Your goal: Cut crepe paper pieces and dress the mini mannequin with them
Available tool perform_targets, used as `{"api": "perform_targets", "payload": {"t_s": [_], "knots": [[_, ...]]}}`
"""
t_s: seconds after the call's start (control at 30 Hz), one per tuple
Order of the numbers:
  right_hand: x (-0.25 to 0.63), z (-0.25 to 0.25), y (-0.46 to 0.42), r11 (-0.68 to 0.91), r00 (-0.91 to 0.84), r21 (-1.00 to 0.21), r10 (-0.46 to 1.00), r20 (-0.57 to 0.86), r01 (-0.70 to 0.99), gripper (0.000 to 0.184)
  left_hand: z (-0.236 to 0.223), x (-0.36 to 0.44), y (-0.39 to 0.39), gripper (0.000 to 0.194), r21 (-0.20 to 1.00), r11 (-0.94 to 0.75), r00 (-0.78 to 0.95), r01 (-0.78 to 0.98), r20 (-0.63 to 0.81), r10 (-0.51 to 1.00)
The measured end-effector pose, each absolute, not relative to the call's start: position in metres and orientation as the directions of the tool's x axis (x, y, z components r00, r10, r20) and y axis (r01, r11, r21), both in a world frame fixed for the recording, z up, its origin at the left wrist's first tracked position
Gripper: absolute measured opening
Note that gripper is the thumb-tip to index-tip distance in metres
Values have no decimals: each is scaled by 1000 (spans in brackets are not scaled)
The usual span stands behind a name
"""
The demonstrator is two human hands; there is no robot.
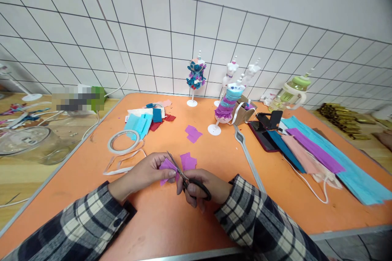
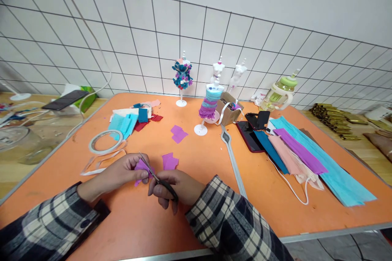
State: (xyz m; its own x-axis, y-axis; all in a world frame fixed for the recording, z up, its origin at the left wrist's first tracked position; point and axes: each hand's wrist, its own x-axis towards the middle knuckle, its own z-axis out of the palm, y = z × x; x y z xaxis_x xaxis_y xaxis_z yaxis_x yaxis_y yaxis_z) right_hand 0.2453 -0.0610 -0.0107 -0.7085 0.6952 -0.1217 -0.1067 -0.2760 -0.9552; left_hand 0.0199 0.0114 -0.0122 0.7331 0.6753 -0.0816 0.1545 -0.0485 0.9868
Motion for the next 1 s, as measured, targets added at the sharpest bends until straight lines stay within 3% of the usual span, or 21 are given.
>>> {"api": "perform_targets", "payload": {"t_s": [0.53,1.0], "knots": [[243,-8,-62,-276,-711,-956,692,-125,-100,58,-12,21,12,36,992,-38,813,123,-79,577],[241,-9,-63,-324,-681,-943,707,-190,-73,46,-13,21,13,32,992,-40,817,122,-78,572]]}}
